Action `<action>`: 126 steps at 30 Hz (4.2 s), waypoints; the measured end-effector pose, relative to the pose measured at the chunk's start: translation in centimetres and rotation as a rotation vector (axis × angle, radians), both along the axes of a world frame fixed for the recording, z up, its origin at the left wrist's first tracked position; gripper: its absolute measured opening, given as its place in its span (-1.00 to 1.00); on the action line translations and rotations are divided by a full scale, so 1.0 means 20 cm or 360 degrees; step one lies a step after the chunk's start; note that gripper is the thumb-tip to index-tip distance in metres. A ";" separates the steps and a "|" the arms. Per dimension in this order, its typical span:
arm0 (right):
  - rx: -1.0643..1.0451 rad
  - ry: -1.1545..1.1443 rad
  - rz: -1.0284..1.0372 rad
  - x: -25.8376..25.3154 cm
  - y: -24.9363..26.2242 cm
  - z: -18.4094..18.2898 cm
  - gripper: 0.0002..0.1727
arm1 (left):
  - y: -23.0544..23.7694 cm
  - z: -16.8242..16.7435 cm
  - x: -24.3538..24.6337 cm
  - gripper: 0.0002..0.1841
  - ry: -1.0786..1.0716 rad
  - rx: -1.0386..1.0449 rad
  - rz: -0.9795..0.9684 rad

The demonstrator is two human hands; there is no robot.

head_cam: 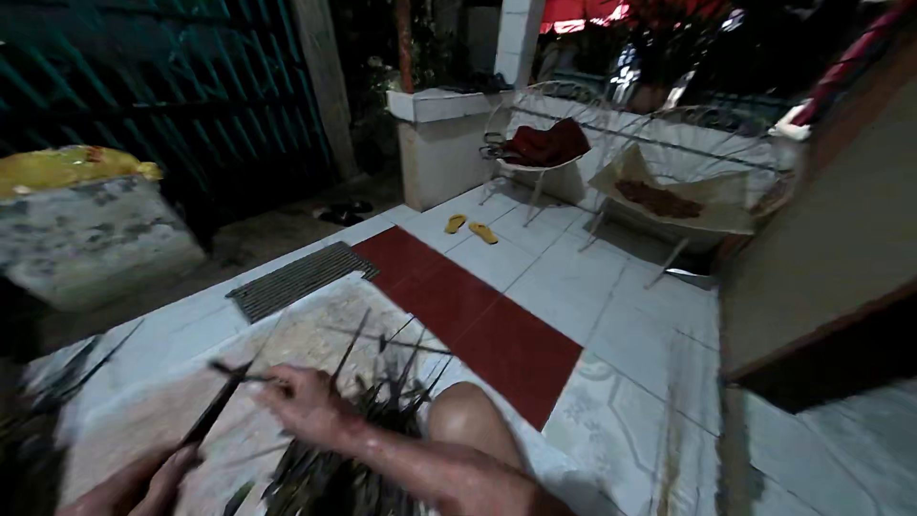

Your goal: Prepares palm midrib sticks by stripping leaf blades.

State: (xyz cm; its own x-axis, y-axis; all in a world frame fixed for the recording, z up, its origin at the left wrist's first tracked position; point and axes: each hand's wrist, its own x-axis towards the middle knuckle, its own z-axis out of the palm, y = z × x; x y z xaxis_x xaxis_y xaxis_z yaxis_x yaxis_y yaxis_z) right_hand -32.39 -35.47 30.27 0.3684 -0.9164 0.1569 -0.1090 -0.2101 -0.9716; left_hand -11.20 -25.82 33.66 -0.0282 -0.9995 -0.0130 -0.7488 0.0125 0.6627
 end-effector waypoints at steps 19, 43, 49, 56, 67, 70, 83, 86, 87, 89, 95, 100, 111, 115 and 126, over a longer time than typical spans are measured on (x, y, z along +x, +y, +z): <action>-0.0121 0.0421 0.0396 0.14 0.14 -0.11 -0.56 | 0.01 -0.06 0.12 -0.63 -0.0357 -0.0049 0.0283; -0.0019 0.0620 0.0113 0.24 0.18 -0.03 -0.61 | 0.02 -0.01 -0.02 -0.73 -0.0760 -0.0032 0.0468; -0.0001 0.0584 0.0077 0.24 0.17 -0.05 -0.61 | 0.03 -0.01 -0.05 -0.71 -0.0753 -0.0039 0.0475; -0.0026 0.0640 0.0036 0.25 0.17 -0.06 -0.60 | 0.03 -0.01 -0.06 -0.73 -0.0779 -0.0023 0.0460; -0.0114 0.0576 -0.0069 0.23 0.10 -0.12 -0.58 | 0.09 0.03 -0.06 -0.71 -0.0711 -0.0009 0.0420; -0.0068 0.0580 -0.0144 0.19 0.06 -0.12 -0.59 | 0.11 0.03 -0.06 -0.71 -0.0711 -0.0027 0.0400; -0.0180 0.0476 0.0297 0.13 0.13 -0.07 -0.61 | 0.13 0.00 -0.06 -0.79 -0.1128 -0.0205 0.0354; -0.0119 0.0484 0.0356 0.13 0.12 -0.04 -0.60 | 0.14 0.02 -0.08 -0.80 -0.1276 -0.0225 0.0314; -0.0104 0.0495 0.0365 0.13 0.12 -0.03 -0.60 | 0.14 0.02 -0.09 -0.81 -0.1314 -0.0245 0.0305; -0.0112 0.0529 0.0341 0.12 0.11 -0.03 -0.61 | 0.14 0.02 -0.09 -0.82 -0.1363 -0.0273 0.0293; -0.0155 0.0640 0.0142 0.12 0.12 -0.04 -0.62 | 0.13 0.02 -0.11 -0.80 -0.1362 -0.0276 0.0285; -0.0199 0.0690 0.0044 0.13 0.13 -0.03 -0.62 | 0.14 0.02 -0.13 -0.82 -0.1413 -0.0287 0.0279; -0.0081 0.0679 -0.0226 0.07 0.00 -0.08 -0.59 | 0.17 0.03 -0.13 -0.81 -0.1443 -0.0236 0.0283; -0.0231 0.0500 -0.0250 0.04 0.02 -0.09 -0.56 | 0.17 0.04 -0.06 -0.75 -0.1140 -0.0171 0.0366; -0.0211 0.0410 0.0195 0.14 0.11 -0.12 -0.60 | 0.15 0.05 -0.01 -0.69 -0.0680 -0.0105 0.0376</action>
